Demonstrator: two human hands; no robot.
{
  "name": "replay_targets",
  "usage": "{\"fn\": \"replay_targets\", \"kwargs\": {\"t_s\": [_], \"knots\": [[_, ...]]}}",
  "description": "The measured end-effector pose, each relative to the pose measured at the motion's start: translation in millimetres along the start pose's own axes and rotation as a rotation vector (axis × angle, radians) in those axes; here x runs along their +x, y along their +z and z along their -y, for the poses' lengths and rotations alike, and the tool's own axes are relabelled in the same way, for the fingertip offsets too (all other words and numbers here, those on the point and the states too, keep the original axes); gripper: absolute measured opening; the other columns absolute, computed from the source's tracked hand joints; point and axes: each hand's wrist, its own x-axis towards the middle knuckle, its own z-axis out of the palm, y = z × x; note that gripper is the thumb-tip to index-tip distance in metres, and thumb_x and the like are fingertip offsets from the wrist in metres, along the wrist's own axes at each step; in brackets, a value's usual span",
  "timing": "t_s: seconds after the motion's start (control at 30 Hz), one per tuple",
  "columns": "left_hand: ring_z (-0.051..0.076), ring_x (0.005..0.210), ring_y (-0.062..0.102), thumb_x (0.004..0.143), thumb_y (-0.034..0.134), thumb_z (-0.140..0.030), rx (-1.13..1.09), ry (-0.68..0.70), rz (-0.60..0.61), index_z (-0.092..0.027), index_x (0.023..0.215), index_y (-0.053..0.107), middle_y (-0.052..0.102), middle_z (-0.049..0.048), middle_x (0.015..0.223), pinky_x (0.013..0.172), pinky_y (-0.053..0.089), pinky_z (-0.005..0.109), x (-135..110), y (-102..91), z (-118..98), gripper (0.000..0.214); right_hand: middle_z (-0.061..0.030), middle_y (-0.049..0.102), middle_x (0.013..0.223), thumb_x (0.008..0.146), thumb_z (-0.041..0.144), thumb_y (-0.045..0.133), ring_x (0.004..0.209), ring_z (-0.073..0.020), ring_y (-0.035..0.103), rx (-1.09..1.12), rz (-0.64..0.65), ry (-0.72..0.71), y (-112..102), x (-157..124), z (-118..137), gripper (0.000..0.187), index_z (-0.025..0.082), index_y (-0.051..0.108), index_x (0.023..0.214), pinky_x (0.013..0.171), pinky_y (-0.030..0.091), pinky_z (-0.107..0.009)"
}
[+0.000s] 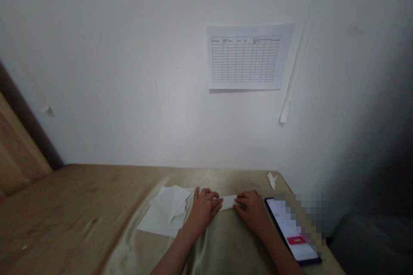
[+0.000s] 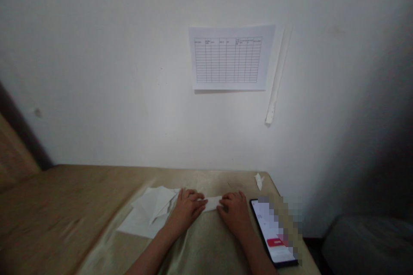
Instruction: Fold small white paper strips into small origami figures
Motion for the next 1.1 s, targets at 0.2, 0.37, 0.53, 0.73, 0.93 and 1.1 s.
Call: {"fn": "replay_targets", "kwargs": {"t_s": [0.2, 0.37, 0.53, 0.73, 0.93, 1.1], "knots": [[0.029, 0.123, 0.049, 0.1, 0.055, -0.039, -0.001, -0.007, -0.006, -0.04, 0.117, 0.073, 0.071, -0.0009, 0.123, 0.117, 0.013, 0.069, 0, -0.5, -1, 0.025, -0.0051, 0.074, 0.114, 0.089, 0.034, 0.063, 0.113, -0.0263, 0.063, -0.001, 0.008, 0.001, 1, 0, -1, 0.02, 0.03, 0.079, 0.1, 0.119, 0.023, -0.053], [0.03, 0.123, 0.05, 0.099, 0.058, -0.035, 0.014, -0.021, 0.014, -0.041, 0.118, 0.072, 0.071, -0.0021, 0.124, 0.116, 0.013, 0.072, 0, -5.4, -5, 0.025, -0.005, 0.074, 0.113, 0.091, 0.034, 0.06, 0.111, -0.0258, 0.063, -0.015, 0.011, -0.004, 0, 0, 0, 0.021, 0.03, 0.08, 0.099, 0.117, 0.025, -0.052], [0.03, 0.122, 0.052, 0.098, 0.059, -0.034, 0.024, -0.011, -0.005, -0.04, 0.117, 0.073, 0.072, -0.0021, 0.123, 0.117, 0.015, 0.071, -1, -8.5, -8, 0.024, -0.0045, 0.075, 0.11, 0.095, 0.035, 0.055, 0.109, -0.0253, 0.064, -0.018, -0.009, -0.008, 0, 0, 2, 0.026, 0.031, 0.08, 0.094, 0.116, 0.028, -0.05], [0.03, 0.123, 0.053, 0.098, 0.06, -0.033, 0.058, -0.023, 0.004, -0.042, 0.118, 0.072, 0.072, -0.0028, 0.123, 0.116, 0.016, 0.073, -2, -8.6, -9, 0.025, -0.0045, 0.074, 0.112, 0.095, 0.034, 0.054, 0.11, -0.0252, 0.062, -0.038, 0.005, 0.006, 2, 2, 1, 0.027, 0.03, 0.08, 0.093, 0.113, 0.03, -0.047], [0.029, 0.122, 0.055, 0.098, 0.059, -0.034, 0.079, -0.037, -0.022, -0.043, 0.116, 0.073, 0.073, -0.0036, 0.122, 0.117, 0.017, 0.071, -1, -6.5, -9, 0.024, -0.0036, 0.074, 0.112, 0.095, 0.032, 0.054, 0.111, -0.0236, 0.062, -0.027, 0.021, 0.041, 2, 0, 3, 0.026, 0.029, 0.08, 0.094, 0.109, 0.031, -0.043], [0.03, 0.12, 0.056, 0.095, 0.061, -0.032, 0.057, -0.089, -0.062, -0.038, 0.116, 0.074, 0.074, -0.0018, 0.12, 0.117, 0.016, 0.071, -1, -2.8, -14, 0.024, -0.0039, 0.073, 0.111, 0.094, 0.033, 0.056, 0.109, -0.0227, 0.062, -0.009, -0.003, 0.062, 2, 0, 5, 0.025, 0.027, 0.08, 0.09, 0.107, 0.033, -0.039]]}}
